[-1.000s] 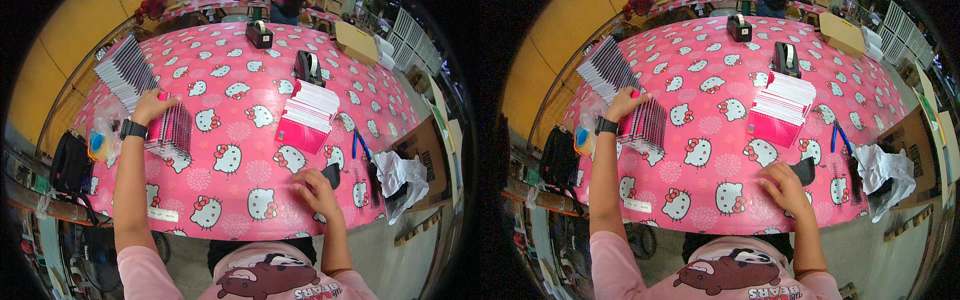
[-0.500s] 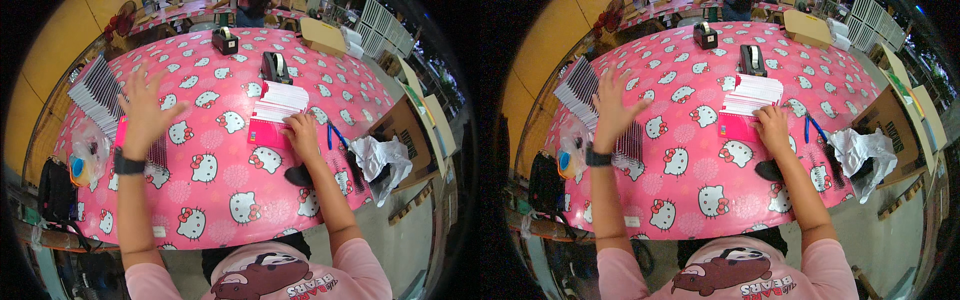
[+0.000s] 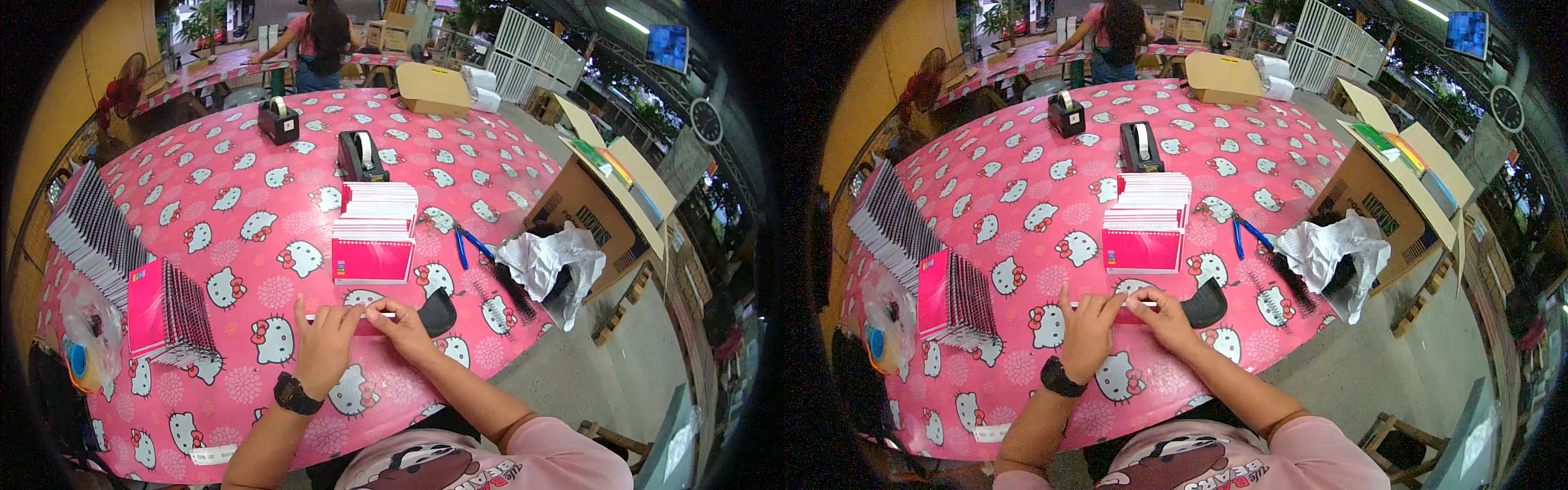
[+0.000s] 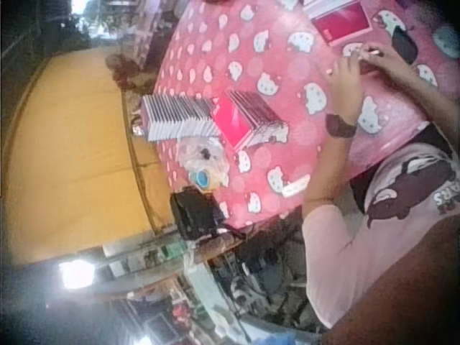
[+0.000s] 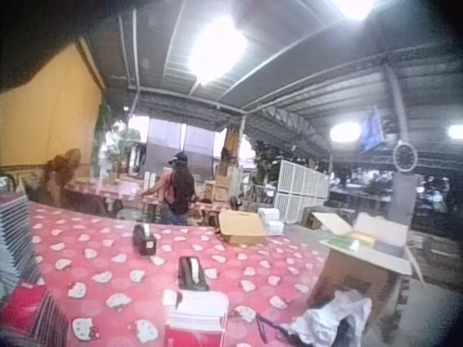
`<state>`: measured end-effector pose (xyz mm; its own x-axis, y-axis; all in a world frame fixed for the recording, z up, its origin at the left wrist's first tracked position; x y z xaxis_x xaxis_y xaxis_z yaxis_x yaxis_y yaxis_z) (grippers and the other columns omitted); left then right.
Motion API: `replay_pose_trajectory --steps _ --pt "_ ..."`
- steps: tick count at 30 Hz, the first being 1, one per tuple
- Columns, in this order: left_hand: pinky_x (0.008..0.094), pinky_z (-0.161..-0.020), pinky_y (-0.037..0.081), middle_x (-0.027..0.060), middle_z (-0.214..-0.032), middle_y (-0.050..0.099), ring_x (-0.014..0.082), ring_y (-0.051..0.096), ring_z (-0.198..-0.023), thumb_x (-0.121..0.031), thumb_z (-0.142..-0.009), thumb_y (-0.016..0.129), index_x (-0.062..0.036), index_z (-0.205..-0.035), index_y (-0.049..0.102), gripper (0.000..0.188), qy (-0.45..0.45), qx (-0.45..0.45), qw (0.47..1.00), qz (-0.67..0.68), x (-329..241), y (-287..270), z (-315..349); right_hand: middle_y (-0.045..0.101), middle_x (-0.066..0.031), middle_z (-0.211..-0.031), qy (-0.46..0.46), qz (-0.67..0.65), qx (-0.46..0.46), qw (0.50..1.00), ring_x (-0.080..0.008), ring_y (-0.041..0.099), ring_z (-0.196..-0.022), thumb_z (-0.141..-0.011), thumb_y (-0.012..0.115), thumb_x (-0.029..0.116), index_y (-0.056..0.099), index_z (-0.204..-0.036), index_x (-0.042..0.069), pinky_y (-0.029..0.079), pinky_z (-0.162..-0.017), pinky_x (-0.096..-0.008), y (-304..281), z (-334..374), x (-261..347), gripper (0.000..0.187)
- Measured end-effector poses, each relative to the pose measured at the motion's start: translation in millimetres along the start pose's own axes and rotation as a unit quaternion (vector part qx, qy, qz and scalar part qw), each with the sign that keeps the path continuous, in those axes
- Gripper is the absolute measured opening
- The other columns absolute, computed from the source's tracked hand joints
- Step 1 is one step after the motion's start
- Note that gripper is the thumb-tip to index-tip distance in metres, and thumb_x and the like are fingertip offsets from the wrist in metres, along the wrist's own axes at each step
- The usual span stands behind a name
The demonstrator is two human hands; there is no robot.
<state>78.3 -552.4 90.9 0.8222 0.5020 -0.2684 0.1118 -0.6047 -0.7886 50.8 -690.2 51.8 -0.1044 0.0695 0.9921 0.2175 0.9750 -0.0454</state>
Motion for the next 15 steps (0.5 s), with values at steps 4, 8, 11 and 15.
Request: replay_pose_trajectory --steps 4,8,11,15 --pt "0.0495 -0.101 0.024 0.0059 -0.089 0.056 0.0229 0.053 -0.090 -0.007 -0.080 0.055 -0.0082 -0.107 0.058 0.027 -0.013 -0.017 0.999 0.024 -6.3 -0.9 0.5 0.055 -0.0003 -0.087 -0.037 -0.004 -0.051 0.998 -0.0093 0.050 -0.084 -0.090 0.056 0.021 0.057 -0.098 0.003 0.040 -0.075 -0.0245 5.7 6.0 -12.7 0.019" --pt "0.0416 -0.089 0.032 0.0046 -0.090 0.057 0.0215 0.053 -0.088 -0.008 -0.081 0.056 -0.0084 -0.102 0.059 0.022 -0.005 -0.014 0.999 0.040 0.2 4.3 5.2 0.055 -0.0043 -0.089 -0.052 0.051 -0.015 0.997 -0.0133 0.052 -0.084 -0.090 0.054 0.019 0.055 -0.100 0.002 0.042 -0.076 -0.0272 5.1 4.3 -7.2 0.020" --pt "0.0377 -0.077 0.033 0.0049 -0.089 0.057 0.0214 0.052 -0.085 -0.008 -0.080 0.058 -0.0077 -0.096 0.061 0.016 0.006 -0.006 0.998 0.062 -2.8 -1.8 5.1 0.060 -0.0097 -0.092 -0.131 0.251 -0.096 0.954 -0.0182 0.060 -0.082 -0.083 0.061 0.012 0.060 -0.097 0.004 0.047 -0.070 -0.0301 -41.0 6.1 21.1 0.017" --pt "0.0375 -0.076 0.034 0.0071 -0.086 0.056 0.0235 0.051 -0.084 -0.007 -0.079 0.060 -0.0057 -0.093 0.063 0.015 0.004 -0.024 0.995 0.094 -11.0 -5.2 1.7 0.064 -0.0096 -0.086 -0.054 0.382 -0.239 0.891 -0.0168 0.059 -0.081 -0.080 0.062 0.010 0.063 -0.093 0.000 0.046 -0.073 -0.0291 -157.1 7.9 13.4 0.016"
Point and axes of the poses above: each hand's wrist, its own z-axis away from the middle knuckle, its own y-axis out of the palm, x = y × z, the point moved 5 cm from there along -z, towards the middle knuckle
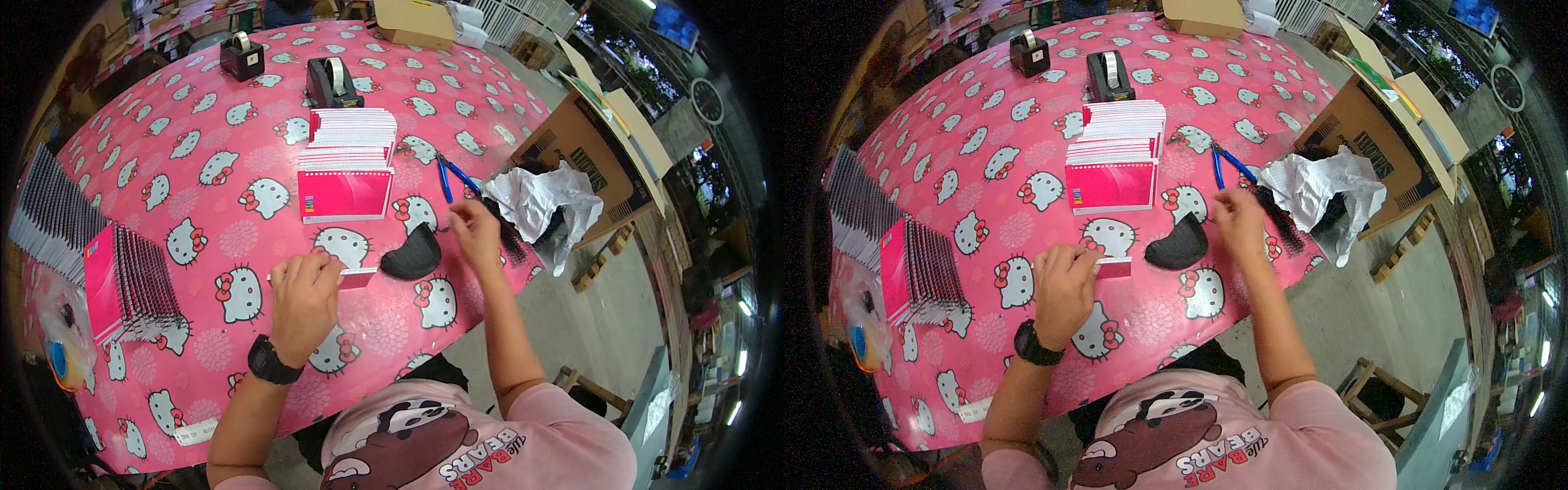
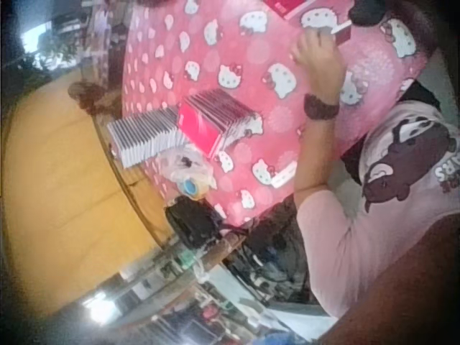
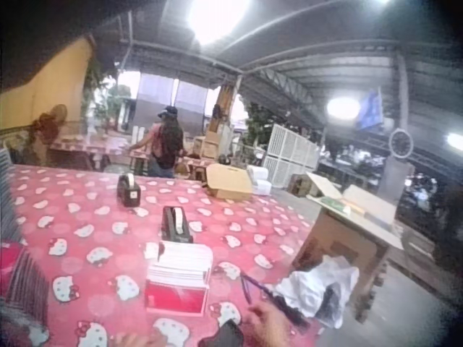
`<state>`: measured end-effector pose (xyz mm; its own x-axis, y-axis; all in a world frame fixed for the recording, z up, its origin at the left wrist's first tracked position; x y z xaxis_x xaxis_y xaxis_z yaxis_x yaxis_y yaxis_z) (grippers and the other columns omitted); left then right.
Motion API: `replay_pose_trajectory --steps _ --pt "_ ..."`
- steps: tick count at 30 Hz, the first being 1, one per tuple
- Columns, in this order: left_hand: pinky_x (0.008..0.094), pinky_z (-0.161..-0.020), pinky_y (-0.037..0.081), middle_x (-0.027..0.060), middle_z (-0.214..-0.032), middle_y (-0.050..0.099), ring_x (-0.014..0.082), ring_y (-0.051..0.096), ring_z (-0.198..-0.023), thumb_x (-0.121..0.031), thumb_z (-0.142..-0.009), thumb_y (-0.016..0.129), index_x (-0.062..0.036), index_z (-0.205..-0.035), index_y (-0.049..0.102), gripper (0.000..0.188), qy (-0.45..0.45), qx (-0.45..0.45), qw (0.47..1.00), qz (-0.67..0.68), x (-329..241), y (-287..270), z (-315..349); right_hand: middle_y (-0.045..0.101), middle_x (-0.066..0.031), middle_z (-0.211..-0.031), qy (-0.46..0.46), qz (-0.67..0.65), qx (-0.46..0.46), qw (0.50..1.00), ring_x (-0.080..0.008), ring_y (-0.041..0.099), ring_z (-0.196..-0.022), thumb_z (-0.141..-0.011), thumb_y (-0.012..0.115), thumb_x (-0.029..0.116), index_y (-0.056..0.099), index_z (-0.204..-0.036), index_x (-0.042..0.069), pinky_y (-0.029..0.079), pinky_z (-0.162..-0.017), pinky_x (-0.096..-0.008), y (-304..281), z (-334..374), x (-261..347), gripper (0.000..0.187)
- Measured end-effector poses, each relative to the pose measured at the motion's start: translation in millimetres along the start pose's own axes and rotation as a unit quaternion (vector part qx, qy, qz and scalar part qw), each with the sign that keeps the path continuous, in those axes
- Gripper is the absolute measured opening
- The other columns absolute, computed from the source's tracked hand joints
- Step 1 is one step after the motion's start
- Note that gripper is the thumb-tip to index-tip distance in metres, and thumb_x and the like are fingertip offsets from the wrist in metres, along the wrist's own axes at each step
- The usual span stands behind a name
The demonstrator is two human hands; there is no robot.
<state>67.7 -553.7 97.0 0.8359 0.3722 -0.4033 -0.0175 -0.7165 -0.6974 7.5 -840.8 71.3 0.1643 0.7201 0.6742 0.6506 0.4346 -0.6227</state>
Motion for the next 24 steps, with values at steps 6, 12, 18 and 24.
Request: replay_pose_trajectory --steps 6,12,18,24 --pt "0.0365 -0.075 0.033 0.0047 -0.086 0.055 0.0211 0.051 -0.083 -0.007 -0.077 0.060 -0.0085 -0.093 0.063 0.017 0.006 0.022 1.000 0.018 -4.0 2.1 0.6 0.060 -0.0168 -0.087 -0.050 0.274 0.021 0.960 -0.0343 0.055 -0.084 -0.078 0.063 0.014 0.061 -0.091 0.001 0.044 -0.079 -0.0422 -19.1 14.0 -56.9 0.019" --pt "0.0353 -0.074 0.032 0.0054 -0.085 0.056 0.0214 0.051 -0.082 -0.007 -0.077 0.060 -0.0093 -0.099 0.065 0.023 0.016 0.037 0.999 0.015 2.1 3.5 4.7 0.062 -0.0086 -0.094 -0.026 -0.119 0.219 0.968 -0.0172 0.059 -0.081 -0.090 0.054 0.013 0.057 -0.107 -0.001 0.047 -0.071 -0.0298 3.7 36.5 66.6 0.022" --pt "0.0353 -0.074 0.032 0.0046 -0.085 0.056 0.0208 0.051 -0.082 -0.007 -0.077 0.061 -0.0092 -0.098 0.065 0.022 0.023 0.026 0.999 0.023 -0.2 2.9 2.5 0.060 -0.0033 -0.094 0.038 -0.207 0.339 0.917 -0.0098 0.056 -0.083 -0.082 0.065 0.004 0.060 -0.103 0.001 0.046 -0.072 -0.0237 32.5 56.8 82.4 0.022" --pt "0.0351 -0.073 0.032 0.0042 -0.084 0.055 0.0205 0.050 -0.082 -0.008 -0.077 0.062 -0.0094 -0.098 0.065 0.021 0.015 0.029 0.999 0.027 1.1 3.2 3.1 0.059 -0.0034 -0.090 -0.005 -0.206 0.324 0.923 -0.0114 0.057 -0.084 -0.078 0.067 0.002 0.061 -0.095 0.001 0.046 -0.074 -0.0245 29.3 51.2 81.4 0.018"
Point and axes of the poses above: each hand's wrist, its own z-axis away from the middle knuckle, its own y-axis out of the palm, x = y × z, the point moved 5 cm from there along -z, towards the middle knuckle
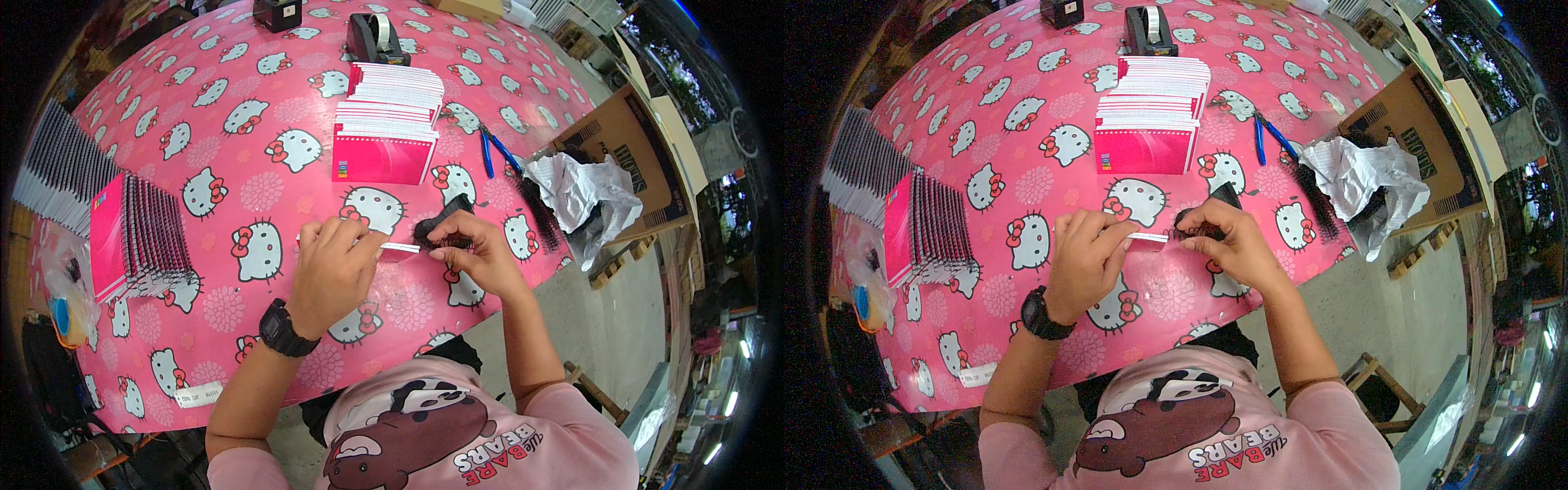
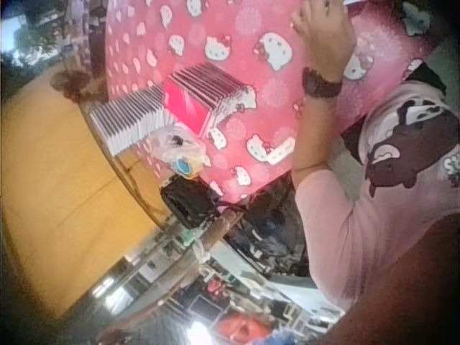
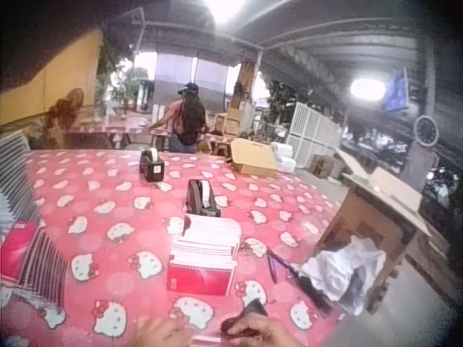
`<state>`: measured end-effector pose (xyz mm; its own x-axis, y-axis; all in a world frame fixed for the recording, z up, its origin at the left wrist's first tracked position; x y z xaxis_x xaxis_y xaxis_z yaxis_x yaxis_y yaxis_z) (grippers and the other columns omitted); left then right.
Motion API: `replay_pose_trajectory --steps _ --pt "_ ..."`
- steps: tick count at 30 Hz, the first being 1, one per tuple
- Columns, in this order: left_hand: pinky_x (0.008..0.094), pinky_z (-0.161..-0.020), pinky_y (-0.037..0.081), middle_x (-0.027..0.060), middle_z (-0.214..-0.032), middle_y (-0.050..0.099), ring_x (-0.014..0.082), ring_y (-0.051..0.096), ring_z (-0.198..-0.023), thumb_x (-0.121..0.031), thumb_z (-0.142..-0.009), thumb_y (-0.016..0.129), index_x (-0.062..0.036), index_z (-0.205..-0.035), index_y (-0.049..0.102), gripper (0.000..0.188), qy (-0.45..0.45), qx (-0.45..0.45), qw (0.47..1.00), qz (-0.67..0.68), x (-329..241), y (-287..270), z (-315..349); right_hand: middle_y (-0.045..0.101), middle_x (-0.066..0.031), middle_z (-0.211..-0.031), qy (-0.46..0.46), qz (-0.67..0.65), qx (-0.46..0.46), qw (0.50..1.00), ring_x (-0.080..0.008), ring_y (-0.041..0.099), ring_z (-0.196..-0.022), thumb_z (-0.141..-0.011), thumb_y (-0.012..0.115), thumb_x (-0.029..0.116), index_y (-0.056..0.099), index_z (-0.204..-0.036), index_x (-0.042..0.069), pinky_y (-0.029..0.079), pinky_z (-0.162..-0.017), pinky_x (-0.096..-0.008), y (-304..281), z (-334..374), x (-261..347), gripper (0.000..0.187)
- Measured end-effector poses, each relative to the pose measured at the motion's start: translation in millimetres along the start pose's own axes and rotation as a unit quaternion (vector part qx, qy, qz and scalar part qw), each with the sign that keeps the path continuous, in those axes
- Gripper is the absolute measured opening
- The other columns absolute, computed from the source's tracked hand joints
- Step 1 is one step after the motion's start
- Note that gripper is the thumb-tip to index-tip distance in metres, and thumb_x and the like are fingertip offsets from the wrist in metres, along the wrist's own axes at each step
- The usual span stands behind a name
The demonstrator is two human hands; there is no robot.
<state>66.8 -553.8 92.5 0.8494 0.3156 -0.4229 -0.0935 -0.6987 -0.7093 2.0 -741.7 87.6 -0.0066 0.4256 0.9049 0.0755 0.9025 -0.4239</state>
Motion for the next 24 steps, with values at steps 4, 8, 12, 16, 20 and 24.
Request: replay_pose_trajectory --steps 4,8,12,16,20,24 --pt "0.0353 -0.073 0.032 0.0044 -0.084 0.055 0.0206 0.050 -0.082 -0.008 -0.078 0.062 -0.0092 -0.097 0.065 0.020 -0.001 0.001 1.000 -0.001 0.1 0.7 0.2 0.059 -0.0047 -0.090 -0.047 0.020 0.012 0.999 -0.0144 0.058 -0.085 -0.077 0.066 0.001 0.062 -0.094 0.001 0.046 -0.075 -0.0266 1.1 0.1 9.6 0.017" --pt "0.0354 -0.073 0.032 0.0047 -0.084 0.055 0.0206 0.051 -0.082 -0.008 -0.077 0.062 -0.0089 -0.096 0.064 0.020 -0.001 -0.005 1.000 -0.013 0.3 0.6 1.1 0.060 -0.0066 -0.090 -0.121 0.067 0.031 0.990 -0.0188 0.057 -0.086 -0.077 0.065 0.001 0.062 -0.095 0.001 0.045 -0.075 -0.0290 4.0 -0.3 8.1 0.018" --pt "0.0358 -0.073 0.032 0.0050 -0.085 0.055 0.0210 0.051 -0.082 -0.008 -0.076 0.062 -0.0086 -0.095 0.064 0.020 0.002 -0.010 1.000 -0.012 -0.7 0.4 0.6 0.060 -0.0070 -0.088 -0.144 0.097 0.009 0.985 -0.0195 0.055 -0.086 -0.078 0.064 0.006 0.063 -0.096 0.003 0.044 -0.073 -0.0295 2.8 1.0 9.6 0.018" --pt "0.0364 -0.074 0.033 0.0050 -0.085 0.055 0.0215 0.051 -0.083 -0.009 -0.075 0.063 -0.0083 -0.094 0.064 0.020 -0.009 -0.011 1.000 -0.027 -0.5 0.0 1.6 0.060 -0.0062 -0.086 0.024 0.042 0.082 0.996 -0.0156 0.055 -0.079 -0.082 0.062 0.009 0.063 -0.097 0.003 0.045 -0.067 -0.0285 9.8 1.6 4.2 0.016" --pt "0.0369 -0.075 0.033 0.0045 -0.087 0.055 0.0221 0.050 -0.084 -0.013 -0.073 0.067 -0.0077 -0.091 0.064 0.019 -0.007 -0.006 1.000 -0.029 -9.8 -4.2 -1.9 0.057 -0.0013 -0.080 0.002 0.014 0.060 0.998 -0.0067 0.052 -0.065 -0.085 0.063 0.014 0.062 -0.102 0.002 0.043 -0.055 -0.0224 1.9 6.0 -2.2 0.021" --pt "0.0373 -0.076 0.032 0.0042 -0.088 0.055 0.0221 0.050 -0.085 -0.017 -0.071 0.070 -0.0080 -0.089 0.063 0.022 0.002 -0.008 1.000 -0.023 -16.3 1.2 -2.4 0.054 0.0002 -0.075 -0.074 0.069 0.022 0.995 -0.0062 0.050 -0.058 -0.084 0.065 0.016 0.058 -0.109 0.002 0.041 -0.051 -0.0217 -2.6 4.9 -5.3 0.030"
Point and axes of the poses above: each hand's wrist, its own z-axis away from the middle knuckle, its own y-axis out of the palm, x = y × z, the point moved 5 cm from there along -z, towards the middle knuckle
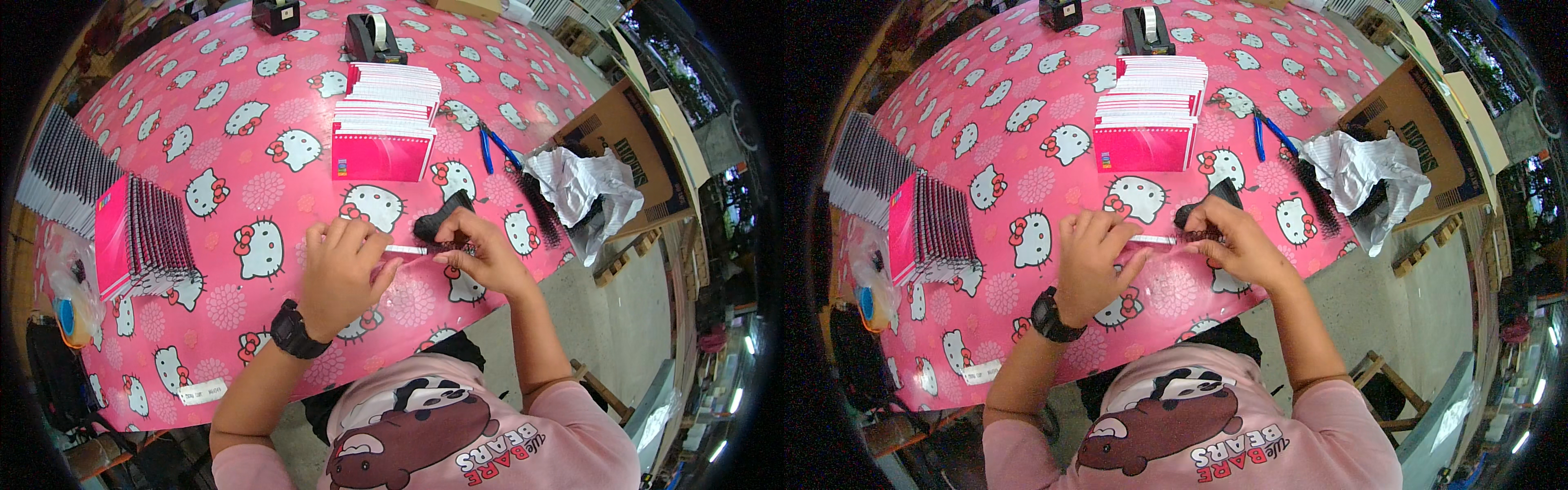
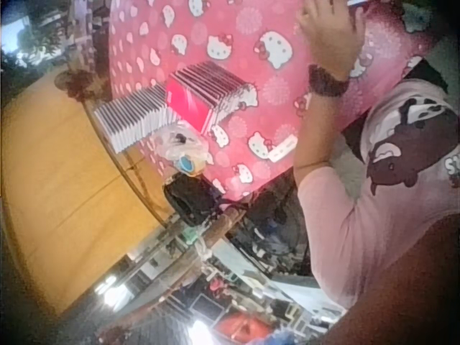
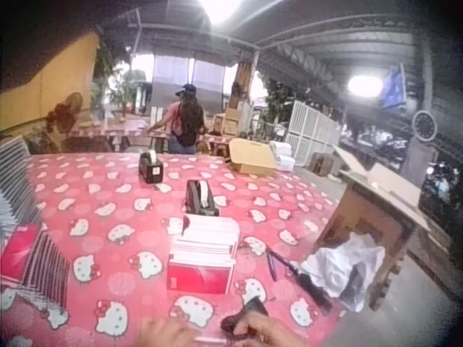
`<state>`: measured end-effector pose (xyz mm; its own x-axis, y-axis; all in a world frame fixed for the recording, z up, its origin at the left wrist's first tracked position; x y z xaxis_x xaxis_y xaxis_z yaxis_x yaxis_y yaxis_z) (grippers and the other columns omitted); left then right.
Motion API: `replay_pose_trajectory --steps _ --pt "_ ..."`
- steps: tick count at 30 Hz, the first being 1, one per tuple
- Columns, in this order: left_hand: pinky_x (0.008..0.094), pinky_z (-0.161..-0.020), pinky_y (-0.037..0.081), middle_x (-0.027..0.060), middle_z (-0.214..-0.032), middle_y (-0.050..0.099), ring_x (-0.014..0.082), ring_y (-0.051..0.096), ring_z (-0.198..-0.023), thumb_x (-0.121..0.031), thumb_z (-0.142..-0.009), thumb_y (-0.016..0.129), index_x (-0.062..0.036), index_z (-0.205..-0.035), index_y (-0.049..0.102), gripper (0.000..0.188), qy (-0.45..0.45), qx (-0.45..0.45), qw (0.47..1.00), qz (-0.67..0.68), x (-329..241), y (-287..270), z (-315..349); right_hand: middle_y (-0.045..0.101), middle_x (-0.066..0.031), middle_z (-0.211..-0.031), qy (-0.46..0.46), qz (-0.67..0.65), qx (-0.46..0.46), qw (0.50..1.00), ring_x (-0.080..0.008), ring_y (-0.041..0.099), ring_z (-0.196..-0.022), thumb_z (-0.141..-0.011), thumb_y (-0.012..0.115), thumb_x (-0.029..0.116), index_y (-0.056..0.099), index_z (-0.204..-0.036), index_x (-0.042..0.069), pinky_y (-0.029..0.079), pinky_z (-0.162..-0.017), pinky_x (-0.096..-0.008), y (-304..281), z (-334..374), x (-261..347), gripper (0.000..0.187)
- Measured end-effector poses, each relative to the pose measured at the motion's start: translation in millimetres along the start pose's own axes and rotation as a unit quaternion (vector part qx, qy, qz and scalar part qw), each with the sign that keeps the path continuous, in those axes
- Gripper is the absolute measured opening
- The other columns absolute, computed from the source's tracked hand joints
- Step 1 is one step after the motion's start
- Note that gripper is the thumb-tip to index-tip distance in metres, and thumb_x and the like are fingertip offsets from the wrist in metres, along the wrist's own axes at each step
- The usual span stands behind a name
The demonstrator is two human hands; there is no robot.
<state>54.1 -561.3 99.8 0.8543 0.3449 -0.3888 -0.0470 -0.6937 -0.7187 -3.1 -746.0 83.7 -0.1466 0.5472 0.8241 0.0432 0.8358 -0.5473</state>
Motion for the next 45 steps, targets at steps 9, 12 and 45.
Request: replay_pose_trajectory --steps 9,12,45 --pt "0.0377 -0.077 0.031 0.0024 -0.088 0.055 0.0205 0.050 -0.087 -0.019 -0.071 0.071 -0.0107 -0.090 0.062 0.022 -0.001 0.008 1.000 0.021 -6.4 11.0 2.1 0.058 -0.0061 -0.079 0.059 -0.047 0.046 0.996 -0.0112 0.051 -0.067 -0.087 0.060 0.017 0.055 -0.113 0.004 0.043 -0.063 -0.0249 8.9 -0.4 18.8 0.029" --pt "0.0382 -0.078 0.031 0.0020 -0.087 0.054 0.0196 0.050 -0.087 -0.020 -0.072 0.069 -0.0121 -0.091 0.061 0.022 0.021 0.021 0.998 0.050 -12.4 12.6 3.1 0.058 -0.0059 -0.084 0.100 -0.080 0.048 0.991 -0.0119 0.052 -0.070 -0.086 0.061 0.017 0.055 -0.114 0.005 0.044 -0.064 -0.0248 14.1 -1.1 17.9 0.032" --pt "0.0469 -0.089 0.029 0.0031 -0.082 0.056 0.0224 0.053 -0.088 -0.032 -0.066 0.072 -0.0108 -0.078 0.061 0.026 0.045 0.098 0.990 0.091 -8.2 -2.6 -1.0 0.049 -0.0151 -0.130 0.089 -0.299 0.094 0.945 -0.0097 0.050 -0.075 -0.068 0.056 0.073 0.064 -0.110 0.006 0.037 -0.058 -0.0213 23.7 8.6 -30.5 0.079"
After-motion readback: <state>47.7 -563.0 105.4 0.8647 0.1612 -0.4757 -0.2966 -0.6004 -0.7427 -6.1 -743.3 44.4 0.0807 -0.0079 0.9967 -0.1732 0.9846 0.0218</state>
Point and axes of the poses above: each hand's wrist, its own z-axis away from the middle knuckle, its own y-axis out of the palm, x = y × z, the point moved 5 cm from there along -z, towards the middle knuckle
